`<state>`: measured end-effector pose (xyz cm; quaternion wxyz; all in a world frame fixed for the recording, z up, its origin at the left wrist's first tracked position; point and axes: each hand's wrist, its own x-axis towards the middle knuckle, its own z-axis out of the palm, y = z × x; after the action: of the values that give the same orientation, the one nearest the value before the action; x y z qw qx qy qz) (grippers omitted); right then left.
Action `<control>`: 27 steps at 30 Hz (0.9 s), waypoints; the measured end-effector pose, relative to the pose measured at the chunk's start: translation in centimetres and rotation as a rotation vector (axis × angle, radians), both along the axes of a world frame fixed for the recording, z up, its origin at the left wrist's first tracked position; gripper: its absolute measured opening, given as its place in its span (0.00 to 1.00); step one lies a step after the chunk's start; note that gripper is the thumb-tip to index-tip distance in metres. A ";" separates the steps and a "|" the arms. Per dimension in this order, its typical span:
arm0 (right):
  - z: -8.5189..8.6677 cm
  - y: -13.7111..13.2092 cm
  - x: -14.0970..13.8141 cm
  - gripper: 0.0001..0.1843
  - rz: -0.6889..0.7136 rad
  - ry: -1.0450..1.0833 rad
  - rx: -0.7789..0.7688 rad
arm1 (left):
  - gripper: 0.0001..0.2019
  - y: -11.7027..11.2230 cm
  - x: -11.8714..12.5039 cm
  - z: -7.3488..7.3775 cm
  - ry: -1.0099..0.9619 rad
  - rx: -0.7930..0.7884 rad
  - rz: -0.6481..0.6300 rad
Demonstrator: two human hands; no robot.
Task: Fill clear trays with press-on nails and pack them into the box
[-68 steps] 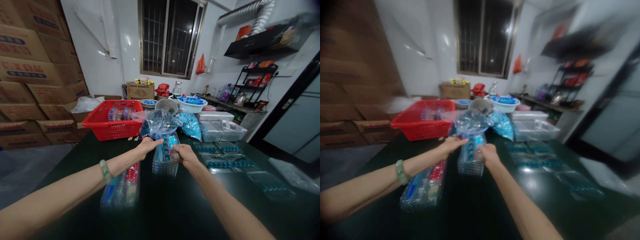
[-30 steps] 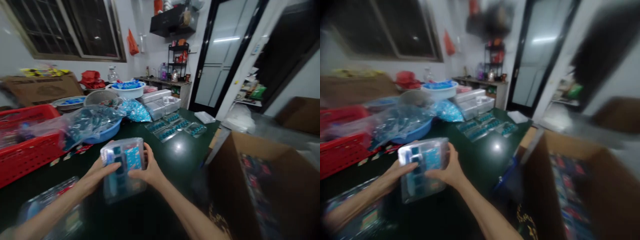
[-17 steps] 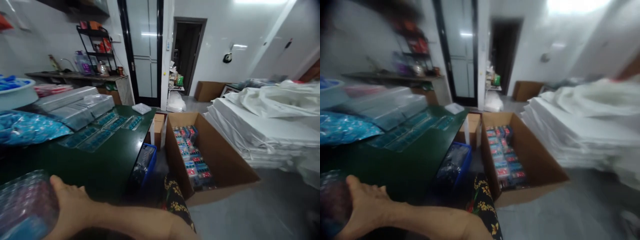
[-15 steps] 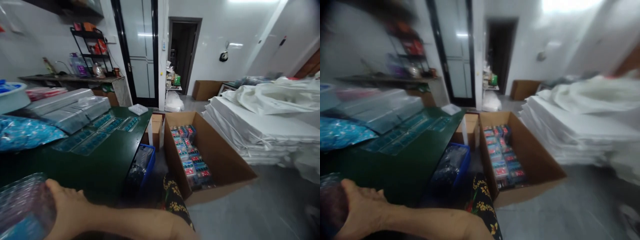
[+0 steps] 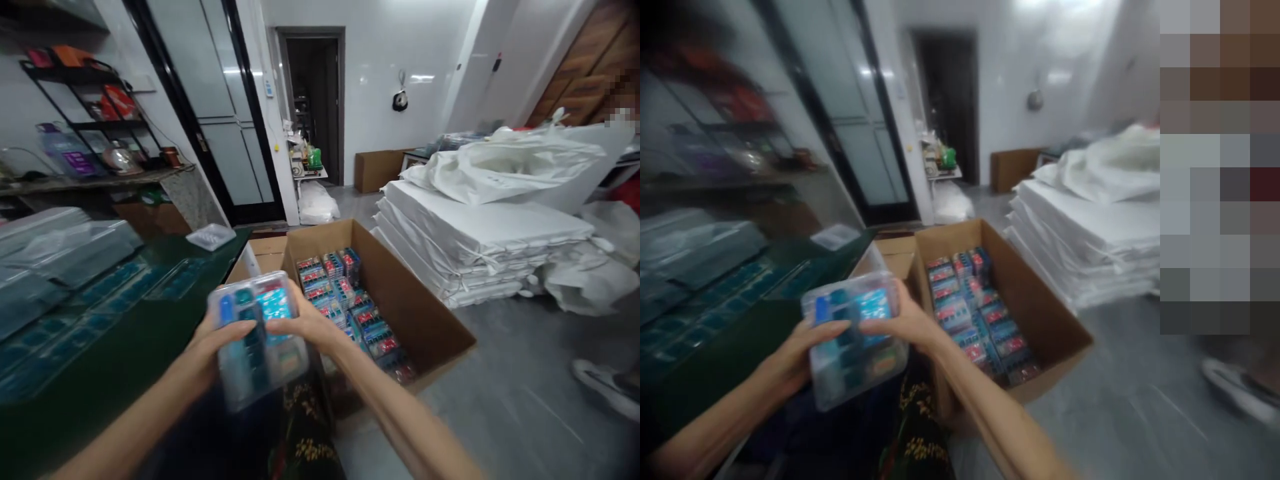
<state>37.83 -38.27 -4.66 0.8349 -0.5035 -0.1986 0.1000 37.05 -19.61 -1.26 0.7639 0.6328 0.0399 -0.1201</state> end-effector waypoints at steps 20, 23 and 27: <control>-5.1 -9.0 3.8 0.45 -0.646 0.214 0.396 | 0.14 -11.7 9.3 -8.4 0.246 -0.703 0.125; -5.2 -6.2 3.0 0.47 -0.821 0.195 0.177 | 0.13 -11.0 9.0 -8.0 0.247 -0.706 0.122; -4.5 -4.5 1.6 0.56 -0.896 0.213 0.033 | 0.12 -10.5 8.4 -7.7 0.247 -0.742 0.091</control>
<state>39.38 -42.78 -9.14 0.8195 -0.5133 0.1239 -0.2228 45.44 -30.10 -9.00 0.9347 0.2922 0.1135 -0.1674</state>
